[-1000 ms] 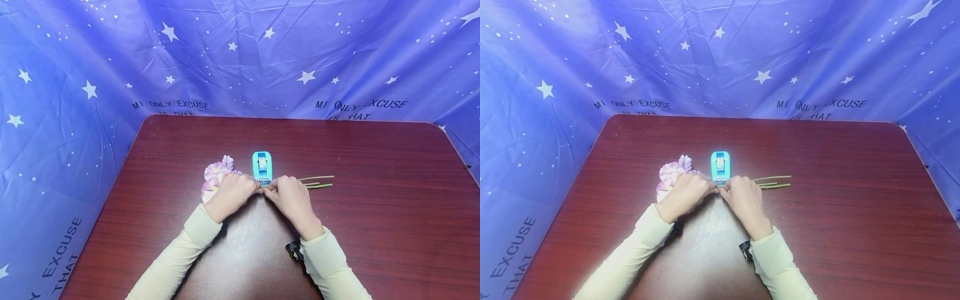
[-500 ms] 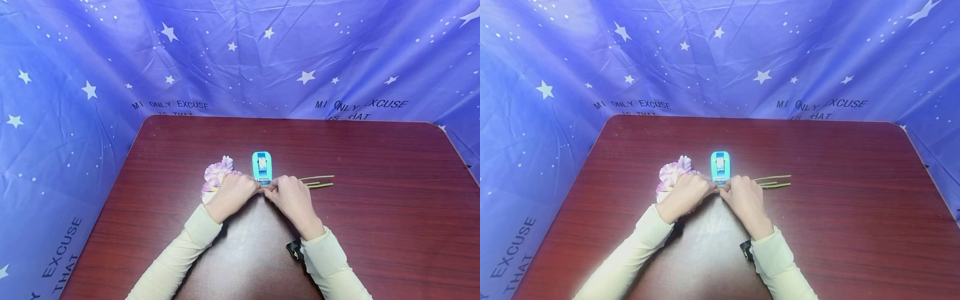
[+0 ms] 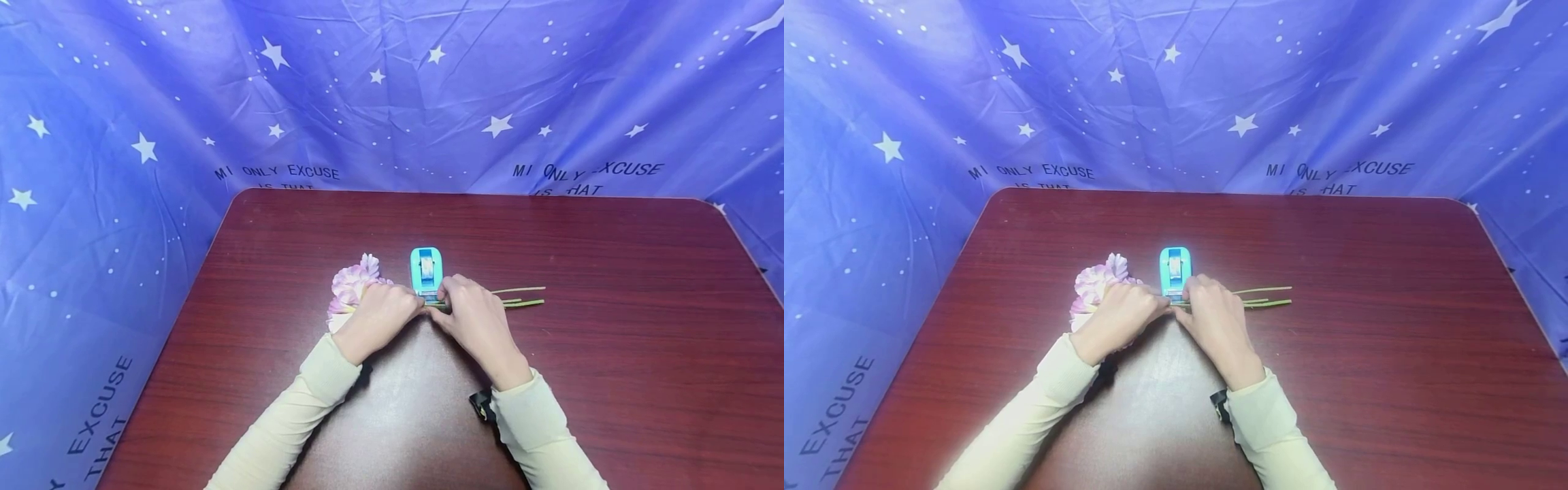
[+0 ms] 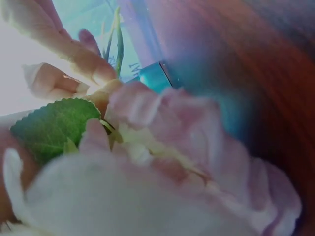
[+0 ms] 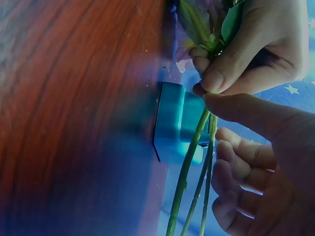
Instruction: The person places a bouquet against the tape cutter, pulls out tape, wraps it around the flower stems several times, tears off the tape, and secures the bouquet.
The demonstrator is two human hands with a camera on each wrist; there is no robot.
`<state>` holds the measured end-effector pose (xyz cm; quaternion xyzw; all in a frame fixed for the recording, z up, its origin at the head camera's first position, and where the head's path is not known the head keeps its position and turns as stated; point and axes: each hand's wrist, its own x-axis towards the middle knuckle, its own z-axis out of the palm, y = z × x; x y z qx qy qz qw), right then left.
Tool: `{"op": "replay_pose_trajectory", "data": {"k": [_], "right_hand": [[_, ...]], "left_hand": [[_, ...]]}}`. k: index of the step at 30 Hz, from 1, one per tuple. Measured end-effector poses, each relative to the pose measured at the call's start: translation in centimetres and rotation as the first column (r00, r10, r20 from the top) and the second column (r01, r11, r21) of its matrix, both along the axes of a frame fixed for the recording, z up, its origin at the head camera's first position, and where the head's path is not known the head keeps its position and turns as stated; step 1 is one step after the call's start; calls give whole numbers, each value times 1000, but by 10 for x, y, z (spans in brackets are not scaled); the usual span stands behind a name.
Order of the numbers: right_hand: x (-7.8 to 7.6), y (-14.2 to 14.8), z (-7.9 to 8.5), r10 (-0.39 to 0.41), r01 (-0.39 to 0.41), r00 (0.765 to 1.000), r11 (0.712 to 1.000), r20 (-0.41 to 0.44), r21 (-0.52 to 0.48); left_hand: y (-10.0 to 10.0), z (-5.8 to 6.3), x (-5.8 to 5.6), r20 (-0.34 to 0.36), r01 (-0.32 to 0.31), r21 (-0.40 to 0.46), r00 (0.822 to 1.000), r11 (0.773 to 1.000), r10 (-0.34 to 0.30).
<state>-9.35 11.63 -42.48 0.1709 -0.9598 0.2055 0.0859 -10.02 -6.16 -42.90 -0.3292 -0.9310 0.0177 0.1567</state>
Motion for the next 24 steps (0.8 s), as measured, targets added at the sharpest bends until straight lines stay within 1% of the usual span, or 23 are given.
{"op": "replay_pose_trajectory", "data": {"k": [5,13,18,24], "right_hand": [[-1,0,-2,34,-32,998,999,-56,35],[-1,-2,-5,58,-42,987,993,-149,108],[-1,-3,-6,60,-41,984,992,-165,115],[-1,-4,-8,55,-37,982,994,-183,101]], "left_hand": [[0,-1,-1,-14,12,-7,1000,1000,-12],[-2,-1,-1,-24,29,-15,999,999,-29],[-2,-1,-2,-24,33,-10,999,999,-33],[-2,0,-2,-6,33,19,999,999,-33]]}}
